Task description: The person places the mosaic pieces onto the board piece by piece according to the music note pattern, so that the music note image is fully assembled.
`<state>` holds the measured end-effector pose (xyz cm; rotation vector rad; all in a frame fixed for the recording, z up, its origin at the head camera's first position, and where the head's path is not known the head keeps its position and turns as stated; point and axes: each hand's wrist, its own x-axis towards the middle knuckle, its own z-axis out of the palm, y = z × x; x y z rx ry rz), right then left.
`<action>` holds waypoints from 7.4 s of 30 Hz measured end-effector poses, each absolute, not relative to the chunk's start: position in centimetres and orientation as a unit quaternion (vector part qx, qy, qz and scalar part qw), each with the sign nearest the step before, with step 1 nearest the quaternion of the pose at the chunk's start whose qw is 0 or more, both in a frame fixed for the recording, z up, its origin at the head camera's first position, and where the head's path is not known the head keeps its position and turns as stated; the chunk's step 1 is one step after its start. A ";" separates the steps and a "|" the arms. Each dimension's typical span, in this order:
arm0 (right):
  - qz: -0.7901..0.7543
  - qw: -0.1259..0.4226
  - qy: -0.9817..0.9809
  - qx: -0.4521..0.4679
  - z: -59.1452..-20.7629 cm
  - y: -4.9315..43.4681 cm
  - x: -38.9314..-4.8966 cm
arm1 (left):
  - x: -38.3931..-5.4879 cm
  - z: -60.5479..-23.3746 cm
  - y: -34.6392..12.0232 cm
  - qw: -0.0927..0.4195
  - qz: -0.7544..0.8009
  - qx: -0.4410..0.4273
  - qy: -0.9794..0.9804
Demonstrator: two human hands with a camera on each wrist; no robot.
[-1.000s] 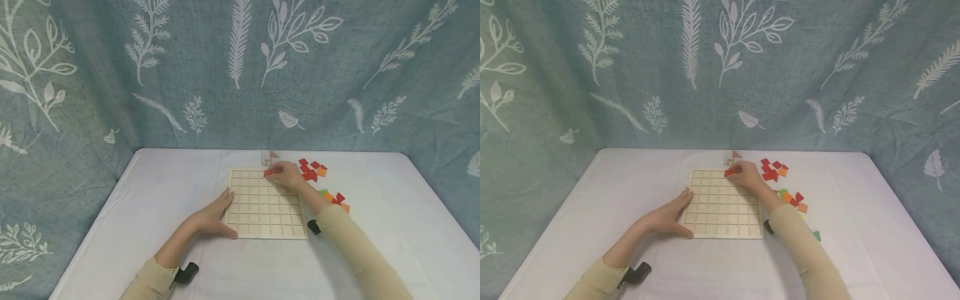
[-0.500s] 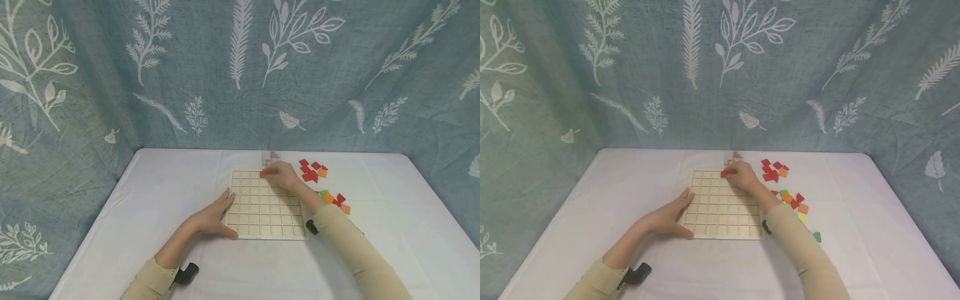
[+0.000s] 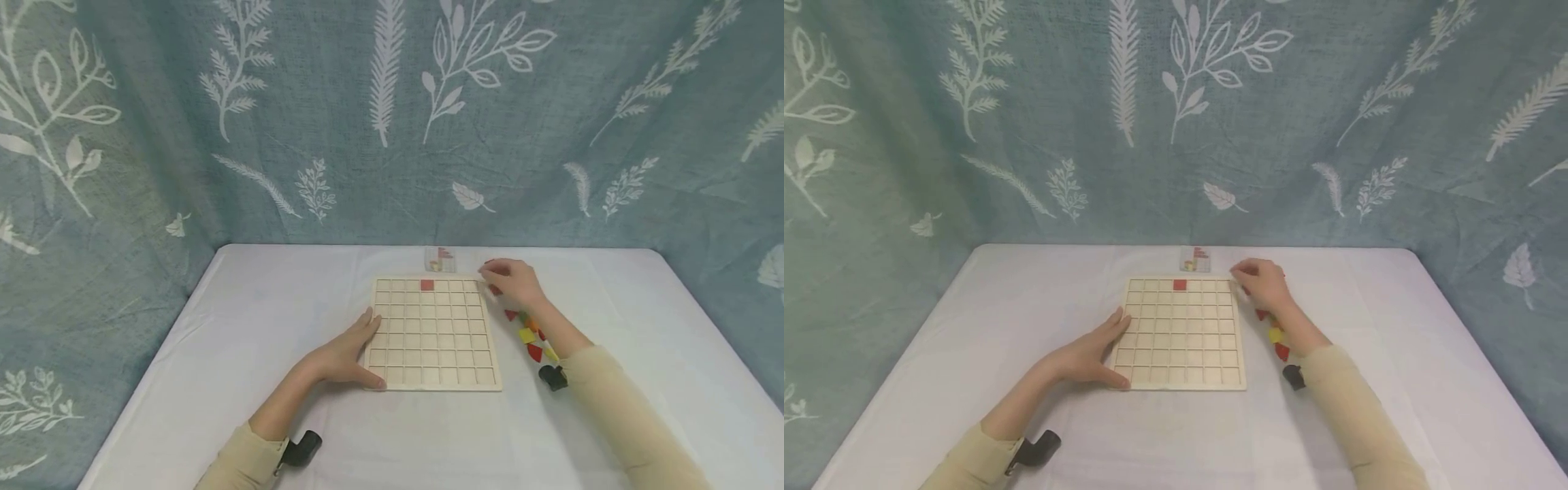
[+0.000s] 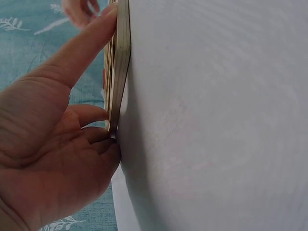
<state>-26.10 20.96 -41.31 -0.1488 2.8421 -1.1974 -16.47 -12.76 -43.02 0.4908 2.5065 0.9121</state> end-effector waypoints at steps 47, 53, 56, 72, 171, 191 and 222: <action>-0.470 0.058 0.881 -0.001 -42.4 18.5 -26.3 | -16.8 -43.5 -12.9 0.208 0.328 0.189 0.902; -0.382 0.052 0.921 -0.052 -43.0 16.2 -27.1 | -16.7 -43.5 -12.9 0.206 0.330 0.188 0.902; -0.354 0.055 0.932 -0.059 -43.3 15.3 -27.5 | -16.7 -43.5 -13.0 0.205 0.330 0.189 0.902; -0.376 0.041 0.921 -0.095 -43.5 15.3 -26.7 | -16.5 -43.2 -12.7 0.210 0.332 0.197 0.898; -0.439 0.021 0.898 -0.001 -42.4 19.2 -25.7 | -16.6 -44.0 -13.0 0.201 0.332 0.196 0.900; -0.337 0.019 0.939 0.063 -43.4 24.2 -25.7 | -16.6 -44.0 -12.9 0.201 0.329 0.189 0.903; -0.369 0.015 0.927 0.068 -43.6 23.5 -25.9 | -16.5 -43.8 -13.0 0.204 0.335 0.191 0.900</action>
